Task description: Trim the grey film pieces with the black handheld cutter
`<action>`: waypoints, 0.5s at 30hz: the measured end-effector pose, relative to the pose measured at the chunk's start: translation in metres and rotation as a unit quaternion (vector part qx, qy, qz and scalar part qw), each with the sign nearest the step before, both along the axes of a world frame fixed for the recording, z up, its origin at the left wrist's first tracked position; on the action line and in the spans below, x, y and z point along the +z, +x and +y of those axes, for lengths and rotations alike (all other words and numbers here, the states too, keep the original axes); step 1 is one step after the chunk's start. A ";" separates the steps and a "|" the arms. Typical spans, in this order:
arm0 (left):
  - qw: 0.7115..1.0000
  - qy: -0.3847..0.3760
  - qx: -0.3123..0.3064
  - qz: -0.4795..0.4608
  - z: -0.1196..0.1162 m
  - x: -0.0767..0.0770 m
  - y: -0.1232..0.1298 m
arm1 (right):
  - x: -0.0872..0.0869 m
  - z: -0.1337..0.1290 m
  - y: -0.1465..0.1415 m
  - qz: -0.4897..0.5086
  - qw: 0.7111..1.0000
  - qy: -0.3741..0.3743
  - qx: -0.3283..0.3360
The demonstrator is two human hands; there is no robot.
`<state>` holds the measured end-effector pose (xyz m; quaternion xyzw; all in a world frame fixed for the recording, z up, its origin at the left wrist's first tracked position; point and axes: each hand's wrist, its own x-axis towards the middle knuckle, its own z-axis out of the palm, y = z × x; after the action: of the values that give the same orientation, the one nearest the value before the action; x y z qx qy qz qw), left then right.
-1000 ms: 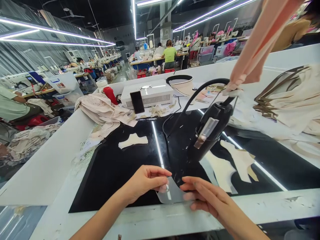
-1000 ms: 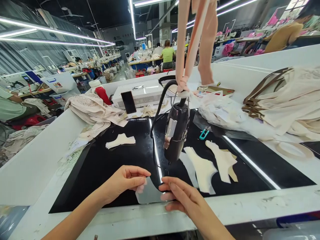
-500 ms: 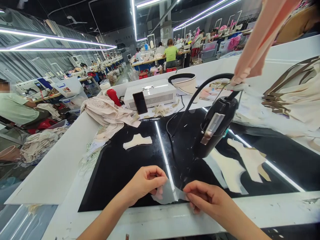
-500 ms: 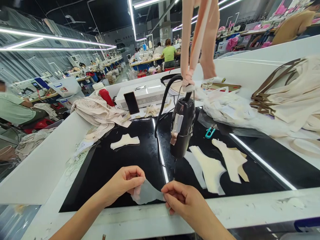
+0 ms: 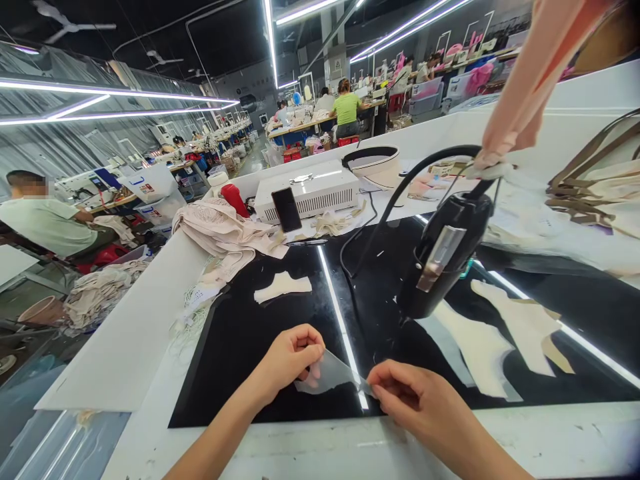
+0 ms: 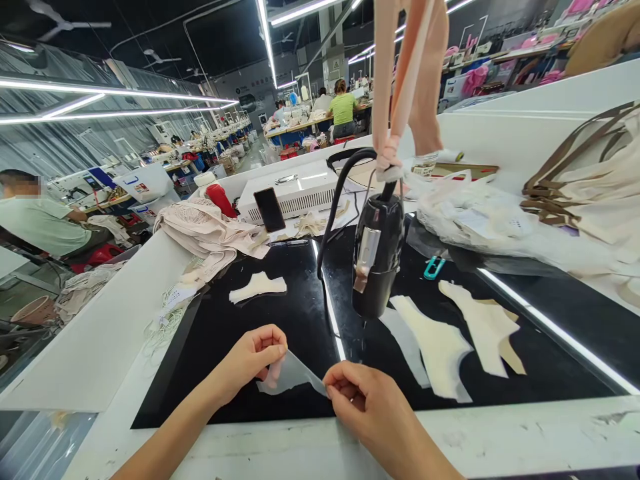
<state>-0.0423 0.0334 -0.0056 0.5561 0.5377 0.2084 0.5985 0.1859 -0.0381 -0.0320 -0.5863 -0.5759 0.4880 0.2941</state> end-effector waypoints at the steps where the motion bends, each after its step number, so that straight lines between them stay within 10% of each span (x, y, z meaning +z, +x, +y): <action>1: 1.000 0.013 0.000 0.008 0.002 -0.002 0.001 | -0.002 0.002 0.000 -0.022 1.000 0.021 0.001; 6: 0.987 0.149 0.014 0.056 0.009 -0.009 0.003 | -0.007 0.006 0.001 -0.147 0.973 0.173 0.031; 9: 0.925 0.344 -0.003 0.160 0.013 -0.019 -0.004 | -0.004 0.004 0.010 -0.201 0.957 0.208 0.034; 15: 0.876 0.438 -0.012 0.200 0.023 -0.051 -0.024 | 0.013 -0.003 0.081 -0.235 0.950 0.179 -0.106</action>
<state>-0.0662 0.0568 -0.0571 0.7975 0.4931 0.3001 0.1753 0.2669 -0.0410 -0.0191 -0.6797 -0.6409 0.1915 0.3010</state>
